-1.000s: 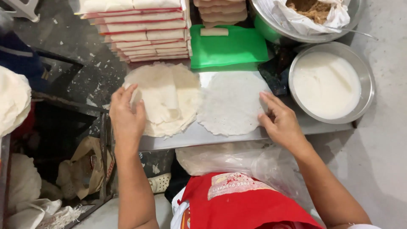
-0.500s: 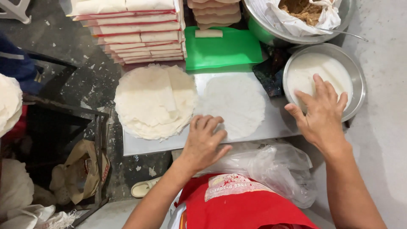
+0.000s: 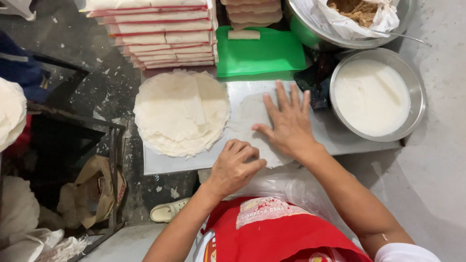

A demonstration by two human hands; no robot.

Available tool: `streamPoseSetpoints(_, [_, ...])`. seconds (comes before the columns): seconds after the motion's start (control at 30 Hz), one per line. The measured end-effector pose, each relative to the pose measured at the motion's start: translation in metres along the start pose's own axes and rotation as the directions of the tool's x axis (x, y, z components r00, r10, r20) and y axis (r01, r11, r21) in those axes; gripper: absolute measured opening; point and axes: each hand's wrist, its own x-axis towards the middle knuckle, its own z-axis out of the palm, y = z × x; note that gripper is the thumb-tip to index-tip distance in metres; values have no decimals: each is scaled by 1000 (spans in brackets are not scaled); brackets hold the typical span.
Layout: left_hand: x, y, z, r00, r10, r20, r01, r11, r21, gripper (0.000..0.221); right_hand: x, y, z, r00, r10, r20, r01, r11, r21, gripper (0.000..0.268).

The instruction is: The person is efficiently preparing spring rolls by placing filling on thin wrappers, rolling them tightly, and stacking them in a tray.

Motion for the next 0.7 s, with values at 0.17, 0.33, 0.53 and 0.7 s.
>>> streamPoseSetpoints(0.17, [2,4,-1,1000,-1,-23,1,1000,-6,11,-1,-8,-4,997,75,29,-75,997,-21,95])
streamPoseSetpoints(0.33, [-3,0,5,1000,9,-16,-8,1000,24,12,11,-23,4,999,-8,48,6,999,48,93])
streamPoseSetpoints(0.53, [3,6,-3,1000,-6,-14,7,1000,21,11,-4,1,-2,997,75,-1,-75,997,12,89])
streamPoseSetpoints(0.7, [-3,3,4,1000,-1,-11,2,1000,31,8,4,-23,4,1000,-2,-28,4,999,51,86])
